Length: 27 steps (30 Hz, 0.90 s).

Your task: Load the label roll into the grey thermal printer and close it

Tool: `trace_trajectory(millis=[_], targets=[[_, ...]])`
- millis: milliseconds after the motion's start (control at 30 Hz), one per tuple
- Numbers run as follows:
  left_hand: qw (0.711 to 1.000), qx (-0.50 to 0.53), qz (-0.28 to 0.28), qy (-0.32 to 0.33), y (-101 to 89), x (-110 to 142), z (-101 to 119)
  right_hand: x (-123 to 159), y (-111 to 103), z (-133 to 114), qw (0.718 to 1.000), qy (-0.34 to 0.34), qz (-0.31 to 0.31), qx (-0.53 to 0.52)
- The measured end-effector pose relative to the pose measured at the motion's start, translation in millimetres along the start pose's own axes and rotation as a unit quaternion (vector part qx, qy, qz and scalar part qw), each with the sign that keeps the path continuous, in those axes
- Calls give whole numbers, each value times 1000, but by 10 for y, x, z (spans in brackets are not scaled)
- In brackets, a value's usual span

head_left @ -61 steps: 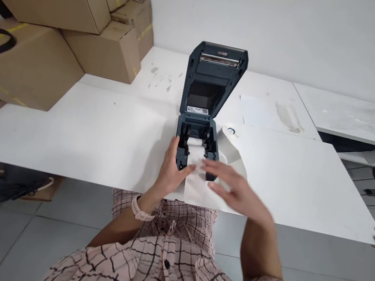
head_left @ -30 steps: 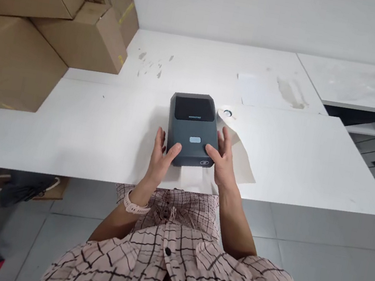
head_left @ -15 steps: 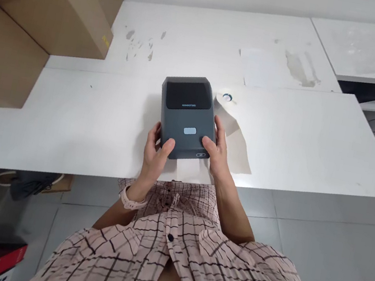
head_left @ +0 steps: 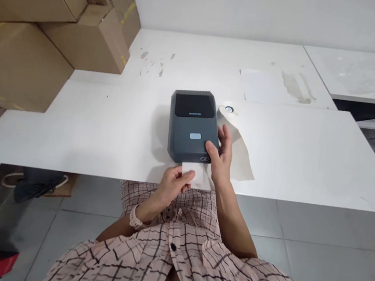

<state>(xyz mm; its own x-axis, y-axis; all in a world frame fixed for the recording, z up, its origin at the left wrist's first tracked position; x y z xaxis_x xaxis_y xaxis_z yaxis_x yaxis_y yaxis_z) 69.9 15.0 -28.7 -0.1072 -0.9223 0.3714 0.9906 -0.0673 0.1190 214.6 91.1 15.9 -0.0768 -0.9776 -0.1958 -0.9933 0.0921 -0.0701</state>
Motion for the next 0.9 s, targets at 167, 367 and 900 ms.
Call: trace_trajectory(millis=[167, 367, 900], targets=[[995, -81, 21, 48, -178, 58, -93, 122, 115, -652, 955, -213, -42, 201], [942, -111, 258, 184, -836, 205, 248, 135, 387, -741, 908, -239, -94, 332], [912, -81, 203, 347, -636, -186, 1152, -201, -120, -536, 993, -109, -23, -36]])
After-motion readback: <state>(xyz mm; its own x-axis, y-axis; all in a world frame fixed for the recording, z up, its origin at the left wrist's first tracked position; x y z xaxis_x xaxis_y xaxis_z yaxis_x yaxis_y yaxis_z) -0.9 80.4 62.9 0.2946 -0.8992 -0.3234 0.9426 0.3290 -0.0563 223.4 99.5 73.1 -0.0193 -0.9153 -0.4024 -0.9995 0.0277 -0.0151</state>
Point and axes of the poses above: each hand's wrist, its own x-axis away from the middle knuckle, its own y-axis out of the palm, z = x × y, the point moved 10 cm from there along -x, towards the middle knuckle, and after that the axes turned 1 degree about -y, right-handed, at the moved point
